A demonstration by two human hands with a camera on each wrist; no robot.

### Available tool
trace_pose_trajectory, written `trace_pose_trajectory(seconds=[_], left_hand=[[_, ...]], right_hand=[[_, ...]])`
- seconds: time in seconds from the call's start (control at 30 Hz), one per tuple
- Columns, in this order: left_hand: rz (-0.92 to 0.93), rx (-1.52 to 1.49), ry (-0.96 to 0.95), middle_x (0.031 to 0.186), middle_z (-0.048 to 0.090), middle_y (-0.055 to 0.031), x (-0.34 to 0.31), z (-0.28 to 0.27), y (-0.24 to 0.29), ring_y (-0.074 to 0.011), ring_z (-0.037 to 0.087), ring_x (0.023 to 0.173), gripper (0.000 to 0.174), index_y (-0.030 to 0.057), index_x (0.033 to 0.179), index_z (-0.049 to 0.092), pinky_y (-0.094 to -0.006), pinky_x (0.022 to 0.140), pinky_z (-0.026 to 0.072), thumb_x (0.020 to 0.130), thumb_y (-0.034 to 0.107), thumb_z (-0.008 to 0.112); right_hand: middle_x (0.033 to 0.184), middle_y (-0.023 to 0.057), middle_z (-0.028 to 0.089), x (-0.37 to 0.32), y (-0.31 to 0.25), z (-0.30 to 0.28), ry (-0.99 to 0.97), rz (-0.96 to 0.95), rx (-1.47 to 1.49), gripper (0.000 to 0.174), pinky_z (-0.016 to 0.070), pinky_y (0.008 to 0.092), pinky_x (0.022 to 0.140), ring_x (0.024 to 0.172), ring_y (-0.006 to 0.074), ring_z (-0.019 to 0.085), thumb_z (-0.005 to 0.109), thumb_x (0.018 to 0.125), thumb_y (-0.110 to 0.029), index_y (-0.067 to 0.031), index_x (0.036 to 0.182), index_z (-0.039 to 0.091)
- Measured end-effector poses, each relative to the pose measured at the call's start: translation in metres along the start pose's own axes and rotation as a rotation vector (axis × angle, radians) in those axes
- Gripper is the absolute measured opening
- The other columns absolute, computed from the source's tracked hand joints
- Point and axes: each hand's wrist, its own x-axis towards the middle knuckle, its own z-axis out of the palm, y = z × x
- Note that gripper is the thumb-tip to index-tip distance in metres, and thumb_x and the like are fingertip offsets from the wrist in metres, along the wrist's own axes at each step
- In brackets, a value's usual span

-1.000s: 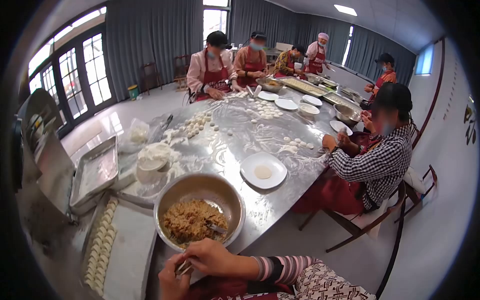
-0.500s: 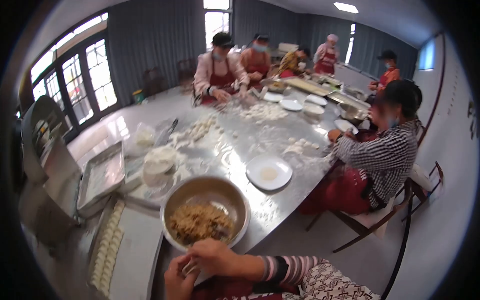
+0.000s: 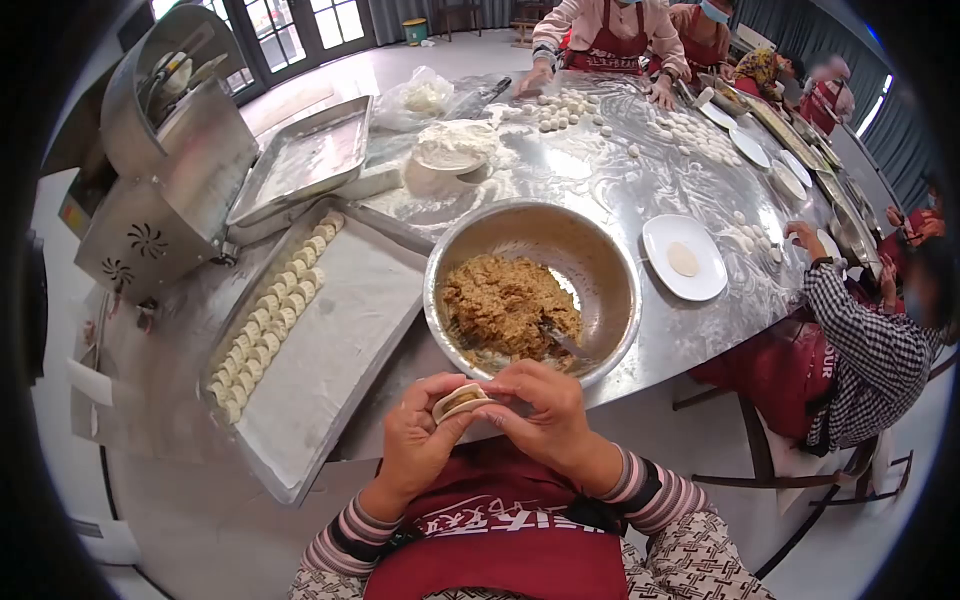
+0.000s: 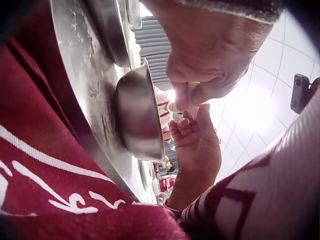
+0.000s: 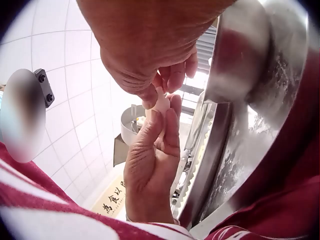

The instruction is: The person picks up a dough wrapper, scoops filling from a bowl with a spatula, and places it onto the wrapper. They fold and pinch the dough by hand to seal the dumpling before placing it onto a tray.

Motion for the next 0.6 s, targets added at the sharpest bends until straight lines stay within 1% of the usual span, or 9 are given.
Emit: trace_pose_trajectory(seconds=[0.07, 0.1, 0.17, 0.2, 0.3, 0.37, 0.5, 0.57, 0.6], left_hand=[[-0.017, -0.003, 0.03, 0.108, 0.062, -0.0104, 0.0, -0.001, -0.003, -0.0144, 0.061, 0.101, 0.031, -0.0029, 0.117, 0.052, -0.0256, 0.087, 0.0486, 0.087, -0.003, 0.061], [-0.016, -0.001, 0.032, 0.108, 0.062, -0.0104, 0.0, -0.001, -0.004, -0.0144, 0.061, 0.101, 0.031, -0.0029, 0.117, 0.052, -0.0256, 0.087, 0.0486, 0.087, -0.003, 0.061], [0.014, 0.116, 0.049, 0.107, 0.064, -0.0114, 0.0, -0.002, -0.005, -0.0155, 0.061, 0.102, 0.029, -0.0025, 0.116, 0.056, -0.0265, 0.085, 0.0501, 0.087, -0.003, 0.061], [0.013, 0.118, 0.052, 0.107, 0.064, -0.0114, -0.001, -0.002, -0.006, -0.0155, 0.061, 0.102, 0.029, -0.0025, 0.116, 0.056, -0.0265, 0.085, 0.0501, 0.087, -0.003, 0.061], [0.084, 0.243, -0.007, 0.114, 0.061, -0.0126, -0.002, -0.003, -0.005, -0.0156, 0.06, 0.102, 0.029, -0.0043, 0.118, 0.055, -0.025, 0.087, 0.0489, 0.089, -0.004, 0.058], [0.127, 0.211, -0.04, 0.116, 0.061, -0.0139, -0.001, -0.004, -0.001, -0.016, 0.06, 0.103, 0.031, -0.0036, 0.12, 0.055, -0.0253, 0.086, 0.0494, 0.089, -0.004, 0.057], [0.119, 0.225, -0.109, 0.116, 0.061, -0.014, 0.002, -0.007, 0.012, -0.0165, 0.061, 0.104, 0.031, -0.0028, 0.119, 0.056, -0.0258, 0.086, 0.0498, 0.088, -0.005, 0.057], [0.075, 0.276, -0.15, 0.114, 0.062, -0.0145, 0.002, -0.007, 0.014, -0.017, 0.061, 0.102, 0.032, -0.0035, 0.119, 0.053, -0.0265, 0.086, 0.0502, 0.087, -0.006, 0.057], [0.071, 0.276, -0.15, 0.114, 0.062, -0.0145, 0.002, -0.003, 0.012, -0.017, 0.061, 0.102, 0.032, -0.0035, 0.119, 0.053, -0.0265, 0.086, 0.0502, 0.087, -0.006, 0.057]], right_hand=[[0.08, 0.0107, 0.064, -0.003, 0.005, 0.005, 0.029, -0.045, -0.081, 0.021, 0.0487, 0.0287, 0.058, 0.068, 0.0219, 0.063, 0.076, 0.07, -0.003, -0.0021, 0.088, 0.066], [0.08, 0.0107, 0.064, -0.003, 0.006, 0.006, 0.029, -0.047, -0.079, 0.021, 0.0487, 0.0287, 0.058, 0.068, 0.0219, 0.063, 0.076, 0.07, -0.003, -0.0021, 0.088, 0.066], [0.08, 0.0102, 0.064, -0.003, 0.007, 0.008, 0.049, -0.099, -0.155, 0.022, 0.0486, 0.0313, 0.058, 0.069, 0.0251, 0.063, 0.077, 0.069, -0.003, -0.0041, 0.087, 0.065], [0.08, 0.0102, 0.064, -0.002, 0.006, 0.008, 0.047, -0.099, -0.152, 0.022, 0.0486, 0.0313, 0.058, 0.069, 0.0251, 0.063, 0.077, 0.069, -0.003, -0.0041, 0.087, 0.065], [0.079, 0.0111, 0.066, 0.001, 0.002, 0.006, 0.045, -0.166, -0.233, 0.019, 0.0493, 0.0287, 0.061, 0.07, 0.0215, 0.064, 0.077, 0.069, -0.001, -0.0018, 0.086, 0.067], [0.079, 0.0108, 0.066, -0.001, 0.001, 0.008, 0.096, -0.138, -0.171, 0.023, 0.0492, 0.0295, 0.061, 0.07, 0.0227, 0.064, 0.078, 0.067, 0.0, -0.0026, 0.087, 0.066], [0.079, 0.0103, 0.066, -0.002, 0.0, 0.011, 0.161, -0.077, -0.049, 0.027, 0.0489, 0.0305, 0.061, 0.069, 0.0236, 0.063, 0.078, 0.065, 0.001, -0.0029, 0.088, 0.065], [0.077, 0.0098, 0.065, -0.002, 0.003, 0.007, 0.099, -0.201, -0.197, 0.026, 0.0484, 0.0323, 0.063, 0.068, 0.0249, 0.063, 0.078, 0.065, 0.001, -0.0029, 0.086, 0.064], [0.077, 0.0098, 0.065, 0.0, 0.002, 0.007, 0.098, -0.198, -0.195, 0.026, 0.0484, 0.0323, 0.063, 0.068, 0.0249, 0.063, 0.078, 0.065, 0.001, -0.0029, 0.086, 0.064]])
